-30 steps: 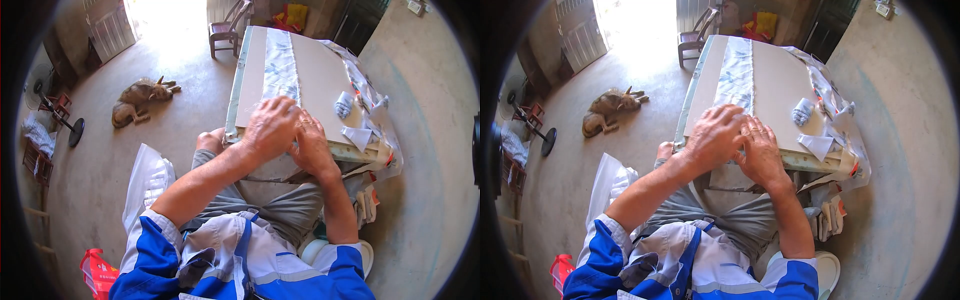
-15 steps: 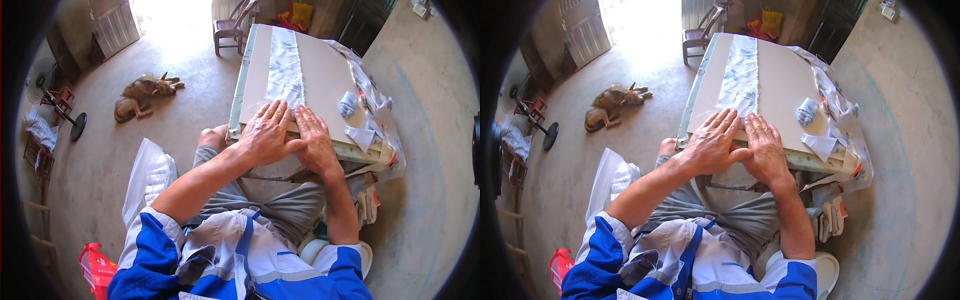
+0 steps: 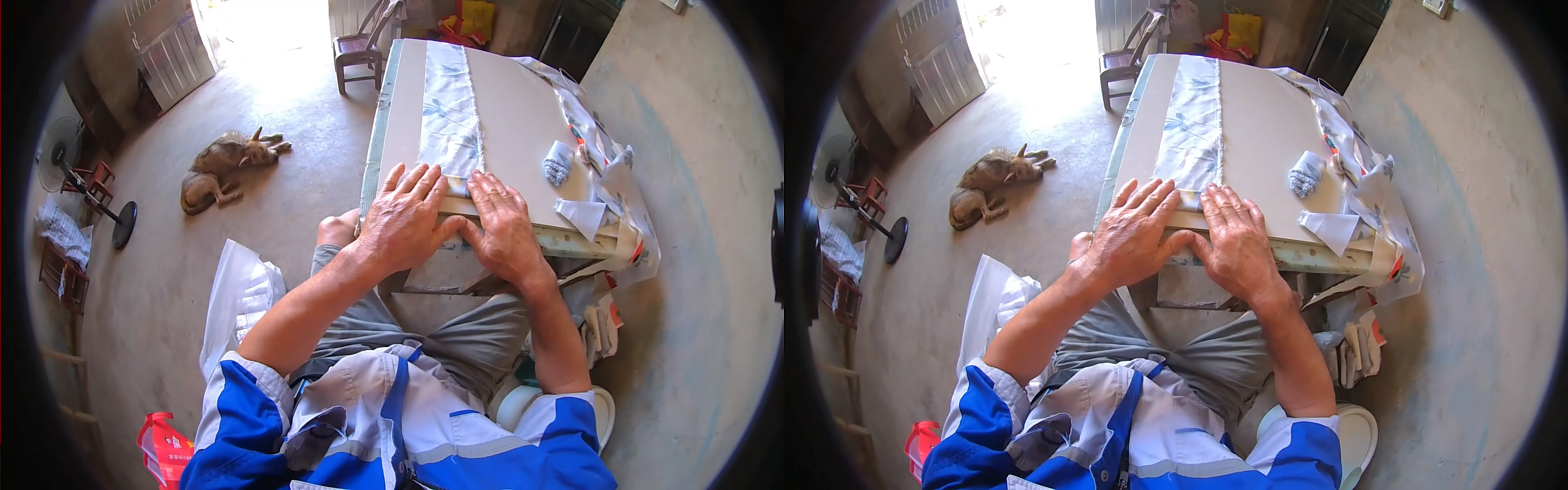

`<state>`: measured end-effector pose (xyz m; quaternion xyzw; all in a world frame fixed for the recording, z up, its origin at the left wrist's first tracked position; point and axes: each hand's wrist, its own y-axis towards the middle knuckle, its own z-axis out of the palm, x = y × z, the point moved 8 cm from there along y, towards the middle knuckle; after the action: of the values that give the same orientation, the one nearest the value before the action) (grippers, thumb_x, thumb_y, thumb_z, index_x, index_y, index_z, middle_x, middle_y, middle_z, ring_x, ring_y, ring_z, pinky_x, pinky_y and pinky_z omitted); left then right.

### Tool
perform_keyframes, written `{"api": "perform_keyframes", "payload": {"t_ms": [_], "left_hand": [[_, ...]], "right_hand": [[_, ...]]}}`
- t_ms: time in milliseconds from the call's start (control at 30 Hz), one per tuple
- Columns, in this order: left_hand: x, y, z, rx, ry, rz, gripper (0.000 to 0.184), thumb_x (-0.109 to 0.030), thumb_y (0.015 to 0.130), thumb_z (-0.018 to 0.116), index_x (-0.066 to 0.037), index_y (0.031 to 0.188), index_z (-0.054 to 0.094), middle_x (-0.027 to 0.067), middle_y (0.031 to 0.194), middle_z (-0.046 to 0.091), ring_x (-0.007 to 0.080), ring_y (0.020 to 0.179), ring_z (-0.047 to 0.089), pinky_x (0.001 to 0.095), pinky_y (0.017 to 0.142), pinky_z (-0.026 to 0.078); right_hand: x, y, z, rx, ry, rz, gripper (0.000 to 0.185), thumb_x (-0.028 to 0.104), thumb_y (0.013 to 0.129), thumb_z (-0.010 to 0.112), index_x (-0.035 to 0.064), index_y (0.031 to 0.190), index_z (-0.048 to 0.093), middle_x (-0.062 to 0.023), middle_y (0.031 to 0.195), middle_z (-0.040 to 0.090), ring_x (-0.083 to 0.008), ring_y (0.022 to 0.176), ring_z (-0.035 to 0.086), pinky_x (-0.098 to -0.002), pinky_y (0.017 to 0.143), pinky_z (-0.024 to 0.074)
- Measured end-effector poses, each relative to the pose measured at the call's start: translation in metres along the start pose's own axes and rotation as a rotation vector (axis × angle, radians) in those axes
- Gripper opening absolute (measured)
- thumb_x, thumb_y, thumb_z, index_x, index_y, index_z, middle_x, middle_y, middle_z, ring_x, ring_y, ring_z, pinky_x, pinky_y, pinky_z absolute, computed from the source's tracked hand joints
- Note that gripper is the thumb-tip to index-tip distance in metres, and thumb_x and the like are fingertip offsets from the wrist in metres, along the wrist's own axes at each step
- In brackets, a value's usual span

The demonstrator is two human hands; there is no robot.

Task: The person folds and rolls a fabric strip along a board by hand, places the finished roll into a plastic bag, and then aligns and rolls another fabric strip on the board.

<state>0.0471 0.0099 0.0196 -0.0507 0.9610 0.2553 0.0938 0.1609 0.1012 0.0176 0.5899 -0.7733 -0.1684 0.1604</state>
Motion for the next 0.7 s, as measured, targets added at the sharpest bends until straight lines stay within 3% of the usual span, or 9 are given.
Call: {"api": "perform_keyframes", "payload": {"t_ms": [233, 433, 700], "left_hand": [[-0.001, -0.003, -0.015, -0.184, -0.093, 0.052, 0.04, -0.024, 0.091, 0.073, -0.003, 0.125, 0.069, 0.0167, 0.134, 0.067, 0.0343, 0.132, 0.06, 0.0506, 0.119, 0.038], [-0.001, 0.001, -0.022, -0.201, -0.128, 0.08, 0.03, -0.021, 0.088, 0.077, -0.005, 0.113, 0.073, 0.0116, 0.115, 0.069, 0.0326, 0.117, 0.064, 0.0495, 0.112, 0.043], [0.003, 0.001, -0.023, -0.182, -0.117, 0.109, 0.027, -0.021, 0.088, 0.08, -0.007, 0.111, 0.075, 0.0094, 0.114, 0.07, 0.0299, 0.114, 0.065, 0.047, 0.108, 0.046]], "right_hand": [[0.001, -0.003, -0.017, -0.034, 0.03, -0.027, 0.043, 0.018, 0.097, 0.07, 0.0016, 0.137, 0.065, -0.016, 0.147, 0.062, -0.0331, 0.142, 0.054, -0.0503, 0.119, 0.0355], [0.002, 0.004, -0.029, -0.094, 0.051, -0.055, 0.036, 0.017, 0.093, 0.074, 0.0034, 0.126, 0.072, -0.0111, 0.135, 0.068, -0.03, 0.134, 0.058, -0.0466, 0.113, 0.0412], [-0.001, 0.006, -0.035, -0.073, 0.133, -0.068, 0.027, 0.015, 0.095, 0.072, 0.0047, 0.119, 0.072, -0.0103, 0.122, 0.072, -0.0305, 0.121, 0.063, -0.0445, 0.104, 0.0455]]}}
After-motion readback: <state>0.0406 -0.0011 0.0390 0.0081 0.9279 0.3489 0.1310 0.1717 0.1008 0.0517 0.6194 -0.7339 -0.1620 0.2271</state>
